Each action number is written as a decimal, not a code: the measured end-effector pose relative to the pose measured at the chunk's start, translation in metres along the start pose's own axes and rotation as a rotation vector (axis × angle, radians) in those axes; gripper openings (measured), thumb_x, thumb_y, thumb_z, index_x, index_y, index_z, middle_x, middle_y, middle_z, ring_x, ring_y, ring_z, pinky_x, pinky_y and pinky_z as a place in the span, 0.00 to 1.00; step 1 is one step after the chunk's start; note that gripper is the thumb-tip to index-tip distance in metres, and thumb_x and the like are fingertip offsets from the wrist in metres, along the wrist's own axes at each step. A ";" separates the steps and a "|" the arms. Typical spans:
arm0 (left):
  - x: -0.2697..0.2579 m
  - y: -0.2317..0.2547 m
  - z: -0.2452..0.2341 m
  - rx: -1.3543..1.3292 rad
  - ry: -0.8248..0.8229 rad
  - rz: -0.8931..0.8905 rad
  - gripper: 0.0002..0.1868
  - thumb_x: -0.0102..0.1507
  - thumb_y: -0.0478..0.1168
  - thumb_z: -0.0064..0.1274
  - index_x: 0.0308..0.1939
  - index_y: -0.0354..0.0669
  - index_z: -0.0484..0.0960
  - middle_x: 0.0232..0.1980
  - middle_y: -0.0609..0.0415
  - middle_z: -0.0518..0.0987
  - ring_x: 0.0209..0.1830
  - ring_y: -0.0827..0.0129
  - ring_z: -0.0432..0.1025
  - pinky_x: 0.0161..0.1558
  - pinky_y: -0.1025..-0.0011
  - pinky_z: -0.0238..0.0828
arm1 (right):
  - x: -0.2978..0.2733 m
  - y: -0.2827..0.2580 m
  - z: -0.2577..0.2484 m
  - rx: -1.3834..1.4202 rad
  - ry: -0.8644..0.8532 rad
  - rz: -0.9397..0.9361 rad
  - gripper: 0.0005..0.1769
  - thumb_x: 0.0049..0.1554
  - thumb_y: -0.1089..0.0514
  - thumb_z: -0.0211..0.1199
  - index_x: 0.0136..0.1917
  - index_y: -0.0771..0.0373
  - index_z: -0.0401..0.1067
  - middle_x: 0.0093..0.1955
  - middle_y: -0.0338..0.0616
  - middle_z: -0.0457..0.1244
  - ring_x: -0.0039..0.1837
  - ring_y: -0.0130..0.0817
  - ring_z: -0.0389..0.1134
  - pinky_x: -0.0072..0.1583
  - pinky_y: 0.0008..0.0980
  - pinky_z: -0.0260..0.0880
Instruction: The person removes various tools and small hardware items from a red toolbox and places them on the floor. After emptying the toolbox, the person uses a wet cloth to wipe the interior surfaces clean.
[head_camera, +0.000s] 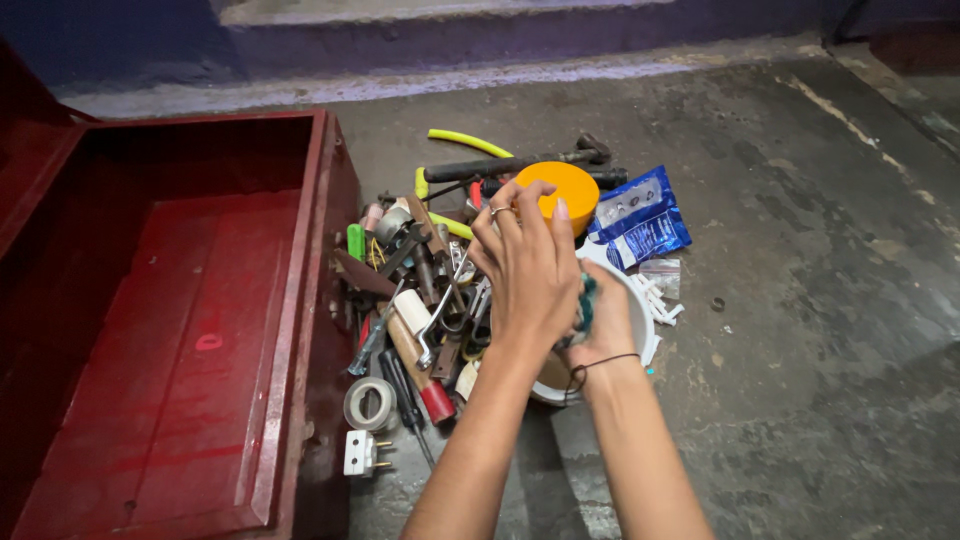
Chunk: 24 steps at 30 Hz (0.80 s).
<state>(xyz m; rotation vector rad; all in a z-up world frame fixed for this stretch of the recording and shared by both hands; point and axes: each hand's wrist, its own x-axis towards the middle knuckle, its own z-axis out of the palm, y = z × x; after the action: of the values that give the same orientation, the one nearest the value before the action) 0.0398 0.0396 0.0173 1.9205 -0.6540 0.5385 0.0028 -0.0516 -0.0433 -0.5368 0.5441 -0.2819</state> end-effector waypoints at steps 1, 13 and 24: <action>0.000 0.001 -0.001 -0.009 0.000 -0.012 0.19 0.73 0.47 0.38 0.62 0.41 0.71 0.70 0.41 0.65 0.70 0.45 0.56 0.67 0.43 0.47 | -0.009 -0.005 0.008 -0.001 0.037 0.005 0.14 0.58 0.46 0.55 0.43 0.56 0.73 0.37 0.38 0.66 0.38 0.31 0.65 0.42 0.35 0.65; 0.007 0.003 -0.010 -0.050 0.047 -0.061 0.18 0.74 0.50 0.36 0.60 0.42 0.70 0.65 0.39 0.65 0.65 0.45 0.57 0.64 0.45 0.51 | -0.023 -0.026 -0.002 -0.085 -0.200 -0.064 0.19 0.52 0.73 0.58 0.57 0.67 0.72 0.54 0.45 0.69 0.53 0.34 0.74 0.56 0.35 0.78; 0.007 0.002 -0.007 -0.053 0.034 -0.079 0.19 0.73 0.49 0.36 0.58 0.41 0.72 0.63 0.39 0.66 0.62 0.45 0.58 0.62 0.47 0.53 | -0.035 -0.019 0.019 -0.178 -0.171 -0.084 0.34 0.60 0.25 0.50 0.31 0.53 0.61 0.26 0.35 0.56 0.25 0.25 0.56 0.24 0.22 0.49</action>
<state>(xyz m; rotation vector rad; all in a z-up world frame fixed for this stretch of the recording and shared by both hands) 0.0437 0.0437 0.0257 1.8754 -0.5631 0.4978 -0.0177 -0.0463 -0.0049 -0.7505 0.3829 -0.2662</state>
